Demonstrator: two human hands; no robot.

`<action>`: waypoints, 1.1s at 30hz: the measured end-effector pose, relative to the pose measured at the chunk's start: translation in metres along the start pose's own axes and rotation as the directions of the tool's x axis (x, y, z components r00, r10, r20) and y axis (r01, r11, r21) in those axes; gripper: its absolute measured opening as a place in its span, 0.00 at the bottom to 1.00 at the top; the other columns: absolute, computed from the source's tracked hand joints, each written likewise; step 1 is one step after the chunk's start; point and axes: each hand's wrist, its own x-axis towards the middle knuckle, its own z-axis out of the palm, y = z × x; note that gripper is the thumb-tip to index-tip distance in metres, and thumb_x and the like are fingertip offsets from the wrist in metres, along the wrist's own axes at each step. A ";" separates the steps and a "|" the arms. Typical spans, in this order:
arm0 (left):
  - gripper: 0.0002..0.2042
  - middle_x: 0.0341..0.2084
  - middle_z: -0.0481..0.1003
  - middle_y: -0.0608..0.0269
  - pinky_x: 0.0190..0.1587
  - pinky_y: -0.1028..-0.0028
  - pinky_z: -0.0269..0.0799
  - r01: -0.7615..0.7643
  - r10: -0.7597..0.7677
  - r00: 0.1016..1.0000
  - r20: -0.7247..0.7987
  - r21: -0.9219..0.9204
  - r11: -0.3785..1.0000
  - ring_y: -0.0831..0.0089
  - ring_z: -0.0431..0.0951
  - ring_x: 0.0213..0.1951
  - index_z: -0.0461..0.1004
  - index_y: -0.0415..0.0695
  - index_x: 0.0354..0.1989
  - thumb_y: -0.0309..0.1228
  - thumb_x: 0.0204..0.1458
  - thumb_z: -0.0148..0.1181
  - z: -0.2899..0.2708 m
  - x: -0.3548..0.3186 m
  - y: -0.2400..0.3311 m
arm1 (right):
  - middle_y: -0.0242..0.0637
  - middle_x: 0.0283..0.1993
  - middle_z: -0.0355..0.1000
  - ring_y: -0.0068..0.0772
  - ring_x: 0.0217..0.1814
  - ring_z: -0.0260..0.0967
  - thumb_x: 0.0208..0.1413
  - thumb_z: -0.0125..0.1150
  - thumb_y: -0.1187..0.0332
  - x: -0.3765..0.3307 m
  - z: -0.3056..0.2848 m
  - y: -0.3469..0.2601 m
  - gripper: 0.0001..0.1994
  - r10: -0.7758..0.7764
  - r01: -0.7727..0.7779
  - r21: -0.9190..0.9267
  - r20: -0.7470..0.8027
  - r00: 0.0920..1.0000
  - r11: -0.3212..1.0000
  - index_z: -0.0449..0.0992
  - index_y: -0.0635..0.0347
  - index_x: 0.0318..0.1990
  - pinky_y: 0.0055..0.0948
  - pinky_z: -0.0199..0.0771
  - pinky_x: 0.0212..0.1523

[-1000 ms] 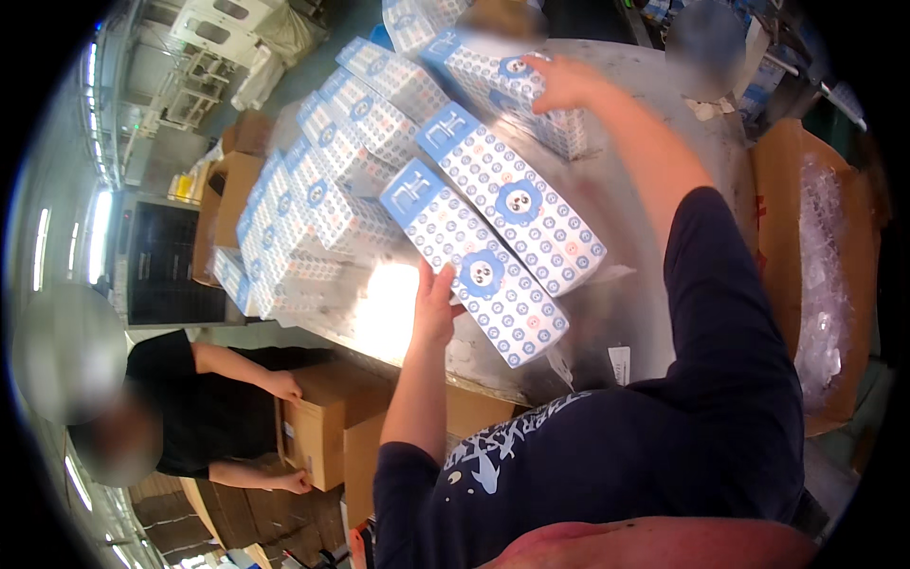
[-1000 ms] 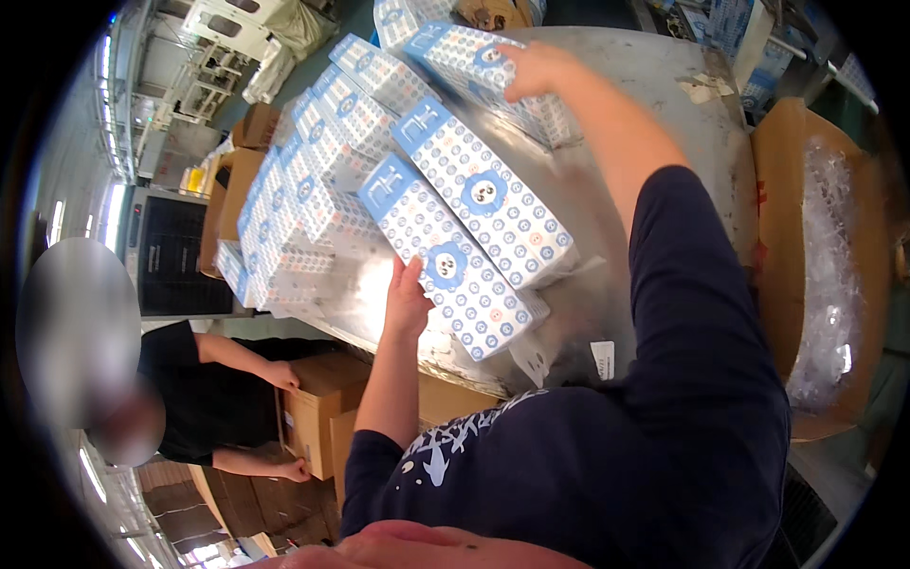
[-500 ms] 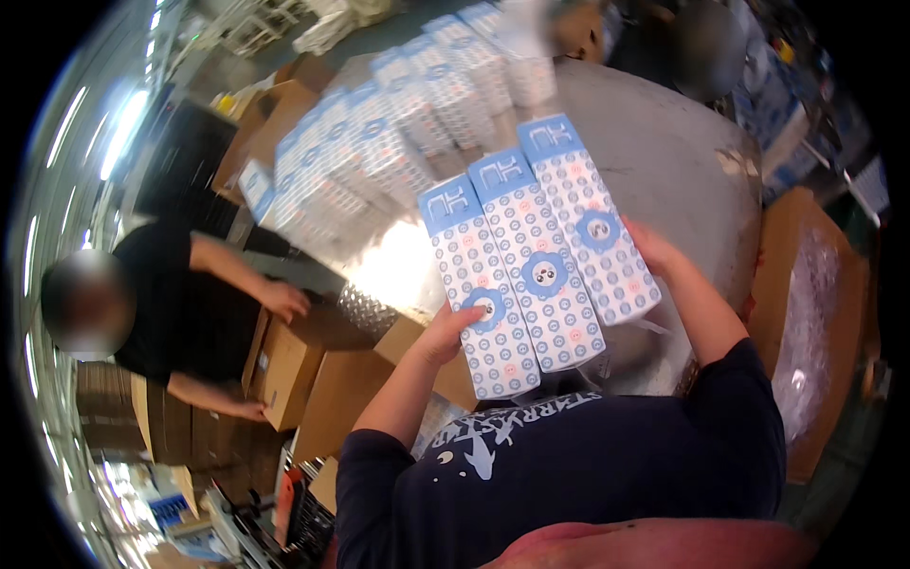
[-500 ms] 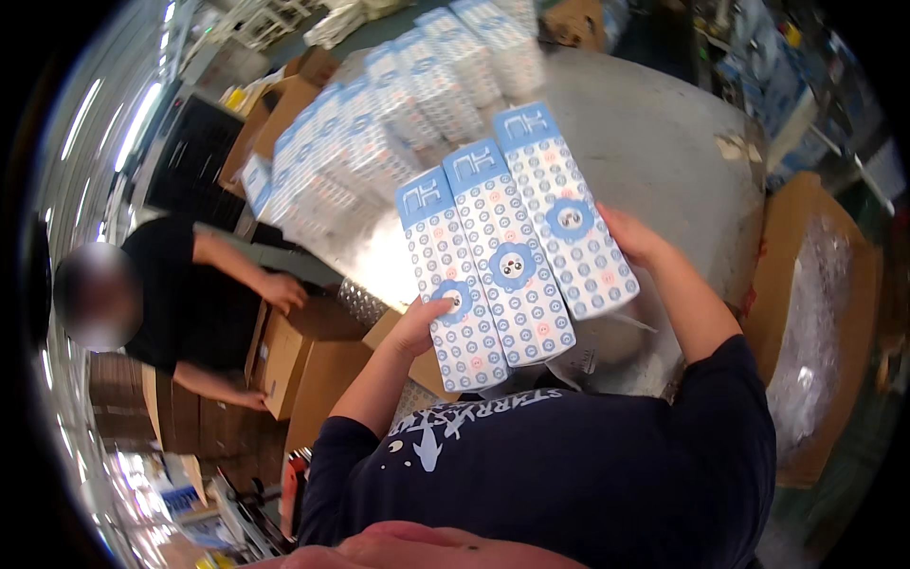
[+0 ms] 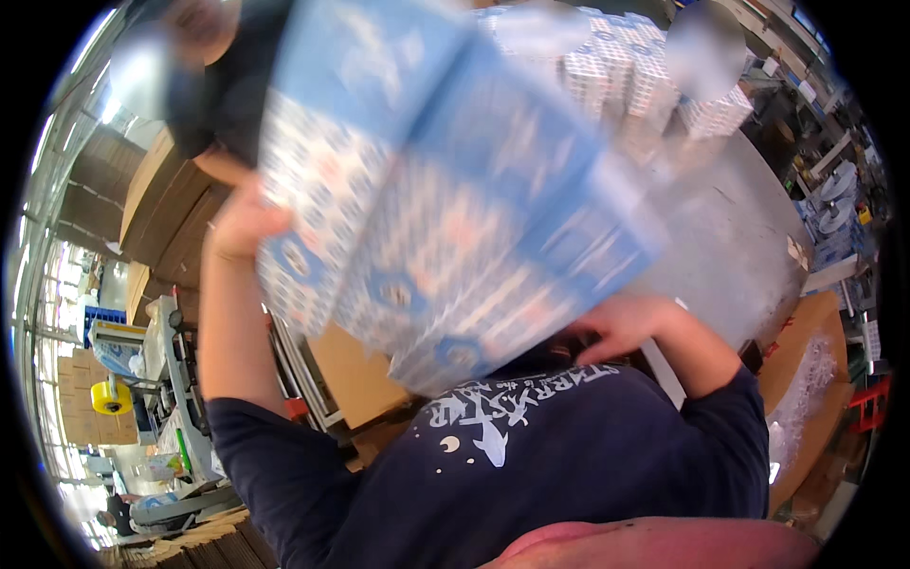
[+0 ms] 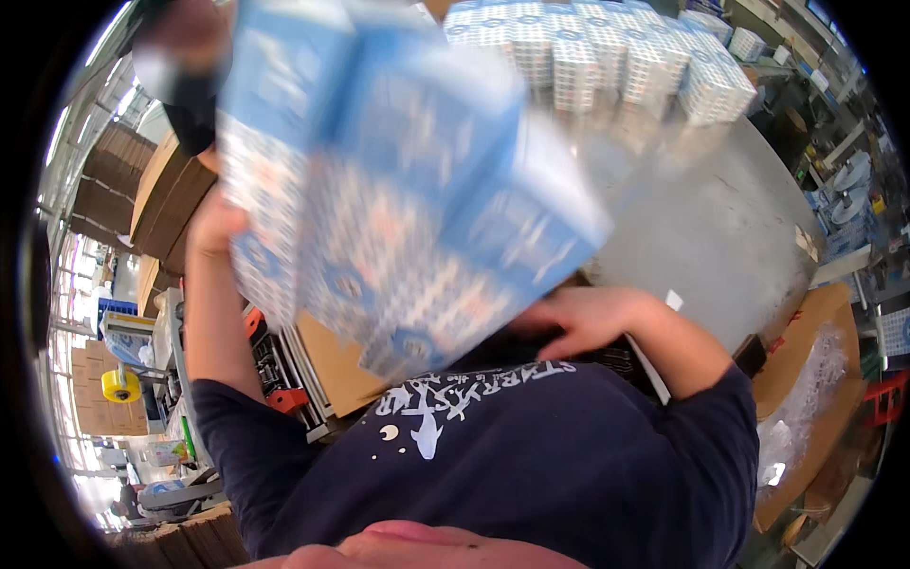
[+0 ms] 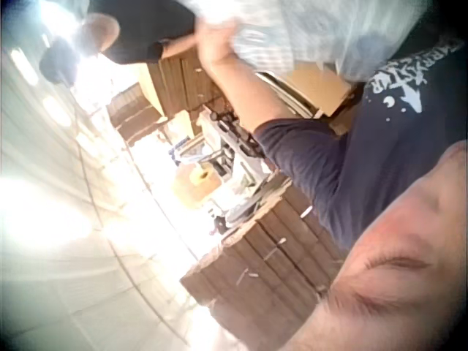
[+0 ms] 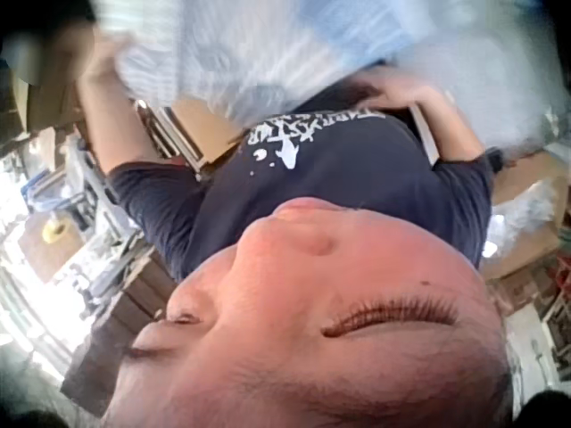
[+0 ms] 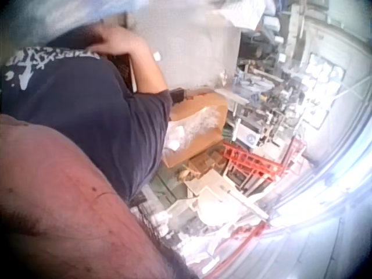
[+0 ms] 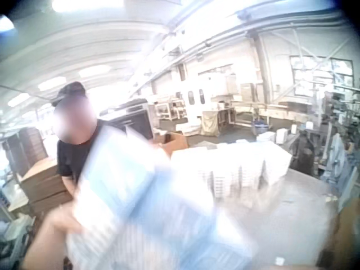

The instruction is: The person packs multiple small product boxes into larger shipping cartons at a stainless steel table, closes the carton flaps, and places the filled cartons onto a roller conveyor for sealing.

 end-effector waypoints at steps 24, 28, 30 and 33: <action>0.42 0.61 0.55 0.45 0.60 0.59 0.56 0.810 -0.023 0.541 -0.841 0.514 0.284 0.53 0.57 0.61 0.48 0.43 0.65 0.37 0.42 0.66 -0.026 -0.234 -0.260 | 0.43 0.32 0.74 0.36 0.34 0.74 0.47 0.60 0.48 0.243 0.064 0.119 0.25 0.742 -0.642 0.371 -0.360 0.566 0.671 0.76 0.66 0.36 0.34 0.73 0.34; 0.30 0.55 0.64 0.54 0.57 0.71 0.60 0.645 -0.170 0.595 -0.786 0.340 0.684 0.66 0.65 0.55 0.55 0.38 0.62 0.31 0.50 0.58 -0.038 -0.248 -0.241 | 0.49 0.40 0.73 0.48 0.42 0.72 0.46 0.58 0.58 0.252 0.034 0.114 0.22 0.602 -0.671 -0.329 -0.297 0.742 0.665 0.73 0.67 0.44 0.41 0.73 0.40; 0.26 0.53 0.67 0.58 0.56 0.74 0.61 0.573 -0.292 0.708 -0.643 0.282 0.769 0.72 0.66 0.53 0.58 0.37 0.60 0.28 0.53 0.54 -0.001 -0.232 -0.220 | 0.47 0.43 0.72 0.49 0.47 0.69 0.42 0.61 0.62 0.222 0.023 0.114 0.19 0.483 -0.648 -0.178 -0.529 0.698 0.741 0.74 0.64 0.42 0.40 0.69 0.48; 0.32 0.58 0.60 0.43 0.57 0.69 0.60 0.628 -0.574 0.746 -0.338 0.642 0.439 0.55 0.67 0.56 0.52 0.40 0.63 0.44 0.53 0.52 0.062 -0.142 -0.185 | 0.53 0.54 0.65 0.49 0.59 0.61 0.44 0.61 0.60 0.166 0.025 0.209 0.31 0.491 -0.684 0.017 -0.710 0.505 0.729 0.63 0.66 0.56 0.37 0.62 0.57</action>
